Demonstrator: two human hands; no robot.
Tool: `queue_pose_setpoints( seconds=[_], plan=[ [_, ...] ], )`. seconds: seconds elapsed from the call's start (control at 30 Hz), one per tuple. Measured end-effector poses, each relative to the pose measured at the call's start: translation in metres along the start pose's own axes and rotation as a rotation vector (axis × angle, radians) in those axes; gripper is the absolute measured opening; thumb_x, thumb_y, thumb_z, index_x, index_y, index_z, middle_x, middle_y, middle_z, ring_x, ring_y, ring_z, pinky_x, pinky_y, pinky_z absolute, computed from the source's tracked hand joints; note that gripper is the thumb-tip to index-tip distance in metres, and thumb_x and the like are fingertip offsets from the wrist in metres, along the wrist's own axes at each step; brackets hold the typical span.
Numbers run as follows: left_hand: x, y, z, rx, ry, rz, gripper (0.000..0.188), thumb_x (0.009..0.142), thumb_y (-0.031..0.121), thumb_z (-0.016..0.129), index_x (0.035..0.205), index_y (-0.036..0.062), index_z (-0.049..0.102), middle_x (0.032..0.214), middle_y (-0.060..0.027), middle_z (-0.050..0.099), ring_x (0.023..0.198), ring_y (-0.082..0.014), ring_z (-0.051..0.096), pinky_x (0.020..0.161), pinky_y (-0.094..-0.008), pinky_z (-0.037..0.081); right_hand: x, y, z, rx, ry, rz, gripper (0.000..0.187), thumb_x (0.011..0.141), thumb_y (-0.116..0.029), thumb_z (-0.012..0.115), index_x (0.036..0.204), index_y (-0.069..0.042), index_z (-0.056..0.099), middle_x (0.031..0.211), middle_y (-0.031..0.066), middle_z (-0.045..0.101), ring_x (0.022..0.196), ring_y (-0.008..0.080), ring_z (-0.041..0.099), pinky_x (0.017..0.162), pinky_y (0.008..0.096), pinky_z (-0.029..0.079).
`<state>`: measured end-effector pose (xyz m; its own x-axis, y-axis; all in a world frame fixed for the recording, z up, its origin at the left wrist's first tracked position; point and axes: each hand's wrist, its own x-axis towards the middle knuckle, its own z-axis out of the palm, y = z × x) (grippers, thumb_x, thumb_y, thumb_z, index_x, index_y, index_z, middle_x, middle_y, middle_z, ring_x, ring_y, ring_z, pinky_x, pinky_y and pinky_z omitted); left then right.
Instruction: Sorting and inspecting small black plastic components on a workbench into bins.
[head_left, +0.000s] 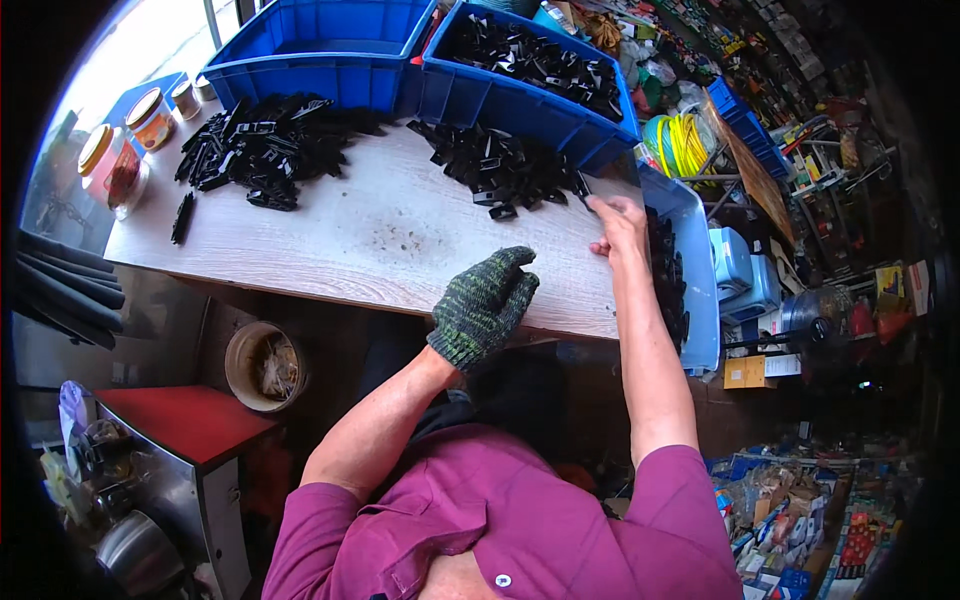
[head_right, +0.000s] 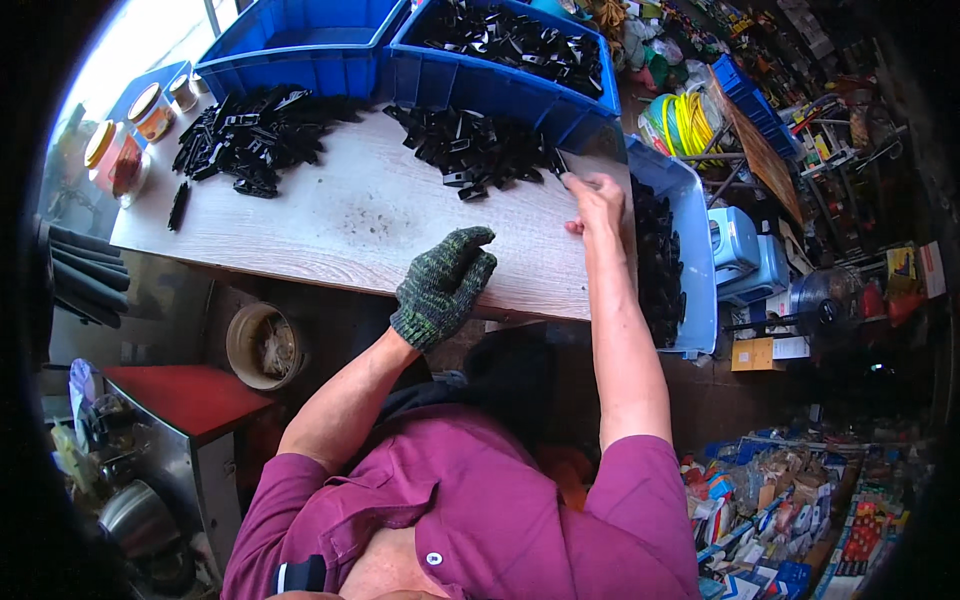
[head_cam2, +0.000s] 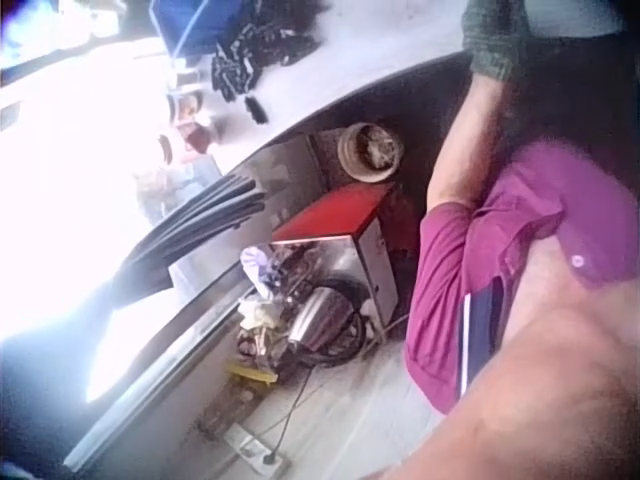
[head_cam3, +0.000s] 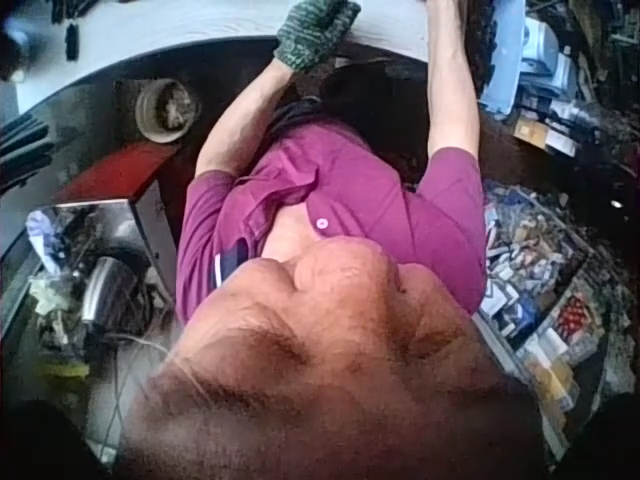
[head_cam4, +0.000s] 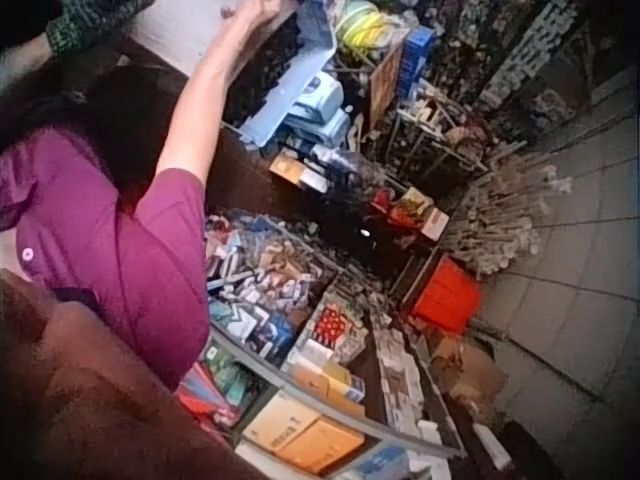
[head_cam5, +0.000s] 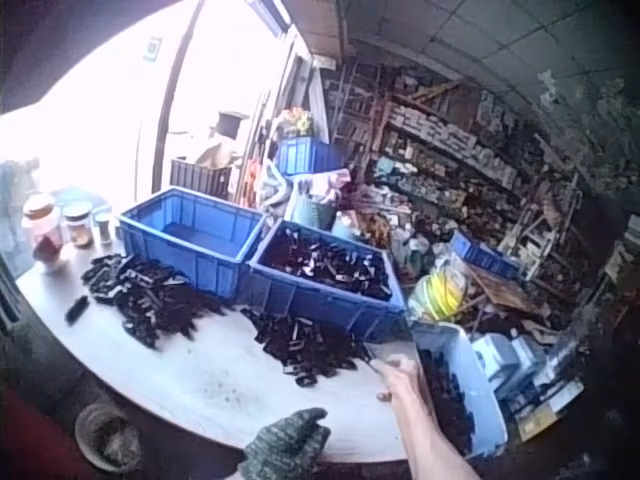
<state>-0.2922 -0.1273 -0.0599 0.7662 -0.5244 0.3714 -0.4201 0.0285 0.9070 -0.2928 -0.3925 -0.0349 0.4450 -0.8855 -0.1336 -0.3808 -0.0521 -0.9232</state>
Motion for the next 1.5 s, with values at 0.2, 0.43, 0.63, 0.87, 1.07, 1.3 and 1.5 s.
queue_pose_setpoints(
  seconds=[0.2, 0.43, 0.63, 0.87, 1.07, 1.3, 1.5],
  plan=[
    [0.001, -0.001, 0.001, 0.036, 0.016, 0.052, 0.027, 0.091, 0.014, 0.067, 0.116, 0.0039, 0.064, 0.099, -0.0168, 0.069, 0.084, -0.0266, 0.069, 0.075, -0.0356, 0.054, -0.005, -0.014, 0.015, -0.399, -0.036, -0.173, 0.038, 0.077, -0.029, 0.079, 0.100, -0.001, 0.067, 0.071, 0.0057, 0.058, 0.042, 0.0130, 0.045, 0.036, 0.0302, 0.045],
    [0.001, -0.003, 0.001, -0.004, 0.017, 0.056, 0.028, 0.091, 0.014, 0.067, 0.116, 0.0039, 0.064, 0.096, -0.0174, 0.068, 0.083, -0.0282, 0.069, 0.074, -0.0361, 0.054, 0.003, 0.008, -0.006, 0.055, -0.062, 0.011, 0.030, 0.082, -0.023, 0.074, 0.098, 0.000, 0.066, 0.064, 0.0054, 0.052, 0.038, 0.0126, 0.041, 0.038, 0.0327, 0.048],
    [0.001, -0.002, 0.003, 0.046, 0.021, 0.105, 0.028, 0.090, 0.014, 0.067, 0.116, 0.0040, 0.064, 0.095, -0.0171, 0.068, 0.081, -0.0279, 0.069, 0.072, -0.0365, 0.054, 0.012, 0.014, -0.030, 0.275, 0.317, 0.050, 0.029, 0.083, -0.021, 0.073, 0.100, -0.001, 0.062, 0.063, 0.0075, 0.050, 0.040, 0.0141, 0.044, 0.040, 0.0369, 0.053],
    [-0.002, -0.003, 0.002, 0.084, 0.024, 0.113, 0.028, 0.089, 0.012, 0.068, 0.116, 0.0045, 0.065, 0.093, -0.0165, 0.069, 0.080, -0.0276, 0.069, 0.072, -0.0371, 0.055, -0.018, -0.001, 0.004, 0.100, -0.142, -0.028, 0.041, 0.080, -0.018, 0.076, 0.115, -0.004, 0.060, 0.057, 0.0011, 0.048, 0.039, 0.0115, 0.045, 0.038, 0.0312, 0.050],
    [-0.002, -0.002, 0.006, 0.156, 0.079, 0.169, 0.031, 0.087, 0.015, 0.069, 0.116, 0.0059, 0.065, 0.094, -0.0156, 0.069, 0.081, -0.0290, 0.068, 0.073, -0.0390, 0.055, -0.016, -0.013, 0.026, -0.471, -0.281, -0.405, 0.045, 0.076, -0.024, 0.077, 0.116, -0.006, 0.067, 0.100, 0.0080, 0.067, 0.048, 0.0157, 0.056, 0.037, 0.0287, 0.046],
    [-0.001, -0.009, 0.009, 0.125, 0.072, 0.115, 0.031, 0.090, 0.018, 0.065, 0.118, 0.0048, 0.064, 0.109, -0.0181, 0.067, 0.097, -0.0353, 0.065, 0.084, -0.0417, 0.052, -0.025, -0.018, 0.024, -0.578, -0.290, -0.440, 0.036, 0.078, -0.031, 0.074, 0.098, -0.002, 0.070, 0.080, 0.0097, 0.067, 0.044, 0.0219, 0.059, 0.038, 0.0339, 0.048],
    [0.018, -0.016, 0.002, -0.054, 0.223, 0.010, 0.033, 0.090, 0.015, 0.063, 0.121, 0.0032, 0.061, 0.114, -0.0185, 0.063, 0.094, -0.0358, 0.064, 0.085, -0.0406, 0.052, -0.054, -0.006, 0.013, -0.069, -0.635, -0.065, 0.031, 0.086, -0.025, 0.070, 0.098, 0.001, 0.061, 0.055, 0.0020, 0.050, 0.035, 0.0107, 0.044, 0.034, 0.0275, 0.040]
  ],
)
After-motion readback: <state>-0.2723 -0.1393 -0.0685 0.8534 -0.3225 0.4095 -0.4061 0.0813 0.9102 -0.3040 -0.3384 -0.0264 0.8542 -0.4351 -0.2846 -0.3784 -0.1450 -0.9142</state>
